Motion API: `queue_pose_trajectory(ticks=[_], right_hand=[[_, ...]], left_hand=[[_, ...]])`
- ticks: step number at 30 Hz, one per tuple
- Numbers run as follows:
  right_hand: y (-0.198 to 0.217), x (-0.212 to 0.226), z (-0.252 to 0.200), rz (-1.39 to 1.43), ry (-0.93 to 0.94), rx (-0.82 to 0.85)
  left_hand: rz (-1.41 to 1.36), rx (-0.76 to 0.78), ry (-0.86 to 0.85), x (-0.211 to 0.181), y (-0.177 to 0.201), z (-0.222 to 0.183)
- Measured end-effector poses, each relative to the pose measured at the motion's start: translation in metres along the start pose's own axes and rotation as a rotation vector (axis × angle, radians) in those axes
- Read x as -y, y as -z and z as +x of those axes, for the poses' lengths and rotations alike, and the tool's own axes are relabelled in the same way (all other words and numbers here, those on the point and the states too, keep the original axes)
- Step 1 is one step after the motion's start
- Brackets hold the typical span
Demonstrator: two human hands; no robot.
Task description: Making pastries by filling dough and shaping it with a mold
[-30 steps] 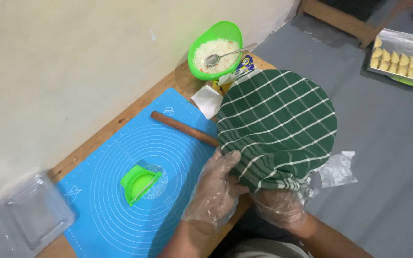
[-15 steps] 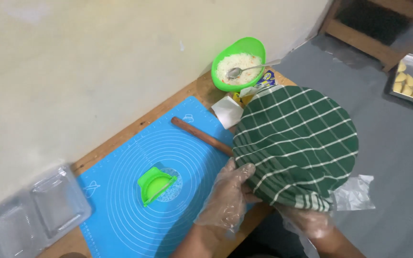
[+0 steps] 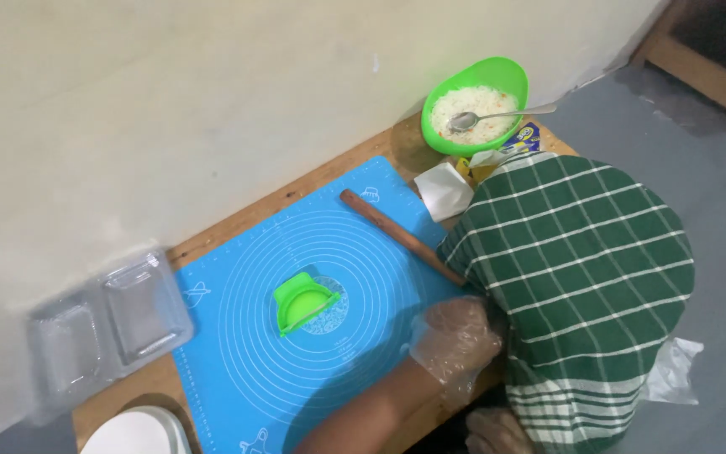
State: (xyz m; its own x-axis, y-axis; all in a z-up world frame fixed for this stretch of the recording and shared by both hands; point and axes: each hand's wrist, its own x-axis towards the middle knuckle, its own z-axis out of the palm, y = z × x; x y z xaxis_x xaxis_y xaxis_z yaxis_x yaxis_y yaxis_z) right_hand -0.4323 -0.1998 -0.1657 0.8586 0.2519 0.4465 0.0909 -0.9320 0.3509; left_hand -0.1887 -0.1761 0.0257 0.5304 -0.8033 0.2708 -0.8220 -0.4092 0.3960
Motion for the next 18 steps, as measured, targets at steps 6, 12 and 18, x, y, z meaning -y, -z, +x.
queue_pose_trajectory(ticks=[6,12,18], right_hand=[[0.083,-0.047,0.139,0.76,-0.898,-0.138],[0.09,-0.052,0.135,1.085,-1.739,-0.175],[0.099,-0.056,0.195,0.815,-0.307,0.062]], left_hand=[[-0.191,0.683,0.08,0.015,0.073,0.011],[-0.147,0.007,-0.184,0.085,0.13,-0.02],[0.193,-0.418,0.072,0.158,0.142,-0.048]])
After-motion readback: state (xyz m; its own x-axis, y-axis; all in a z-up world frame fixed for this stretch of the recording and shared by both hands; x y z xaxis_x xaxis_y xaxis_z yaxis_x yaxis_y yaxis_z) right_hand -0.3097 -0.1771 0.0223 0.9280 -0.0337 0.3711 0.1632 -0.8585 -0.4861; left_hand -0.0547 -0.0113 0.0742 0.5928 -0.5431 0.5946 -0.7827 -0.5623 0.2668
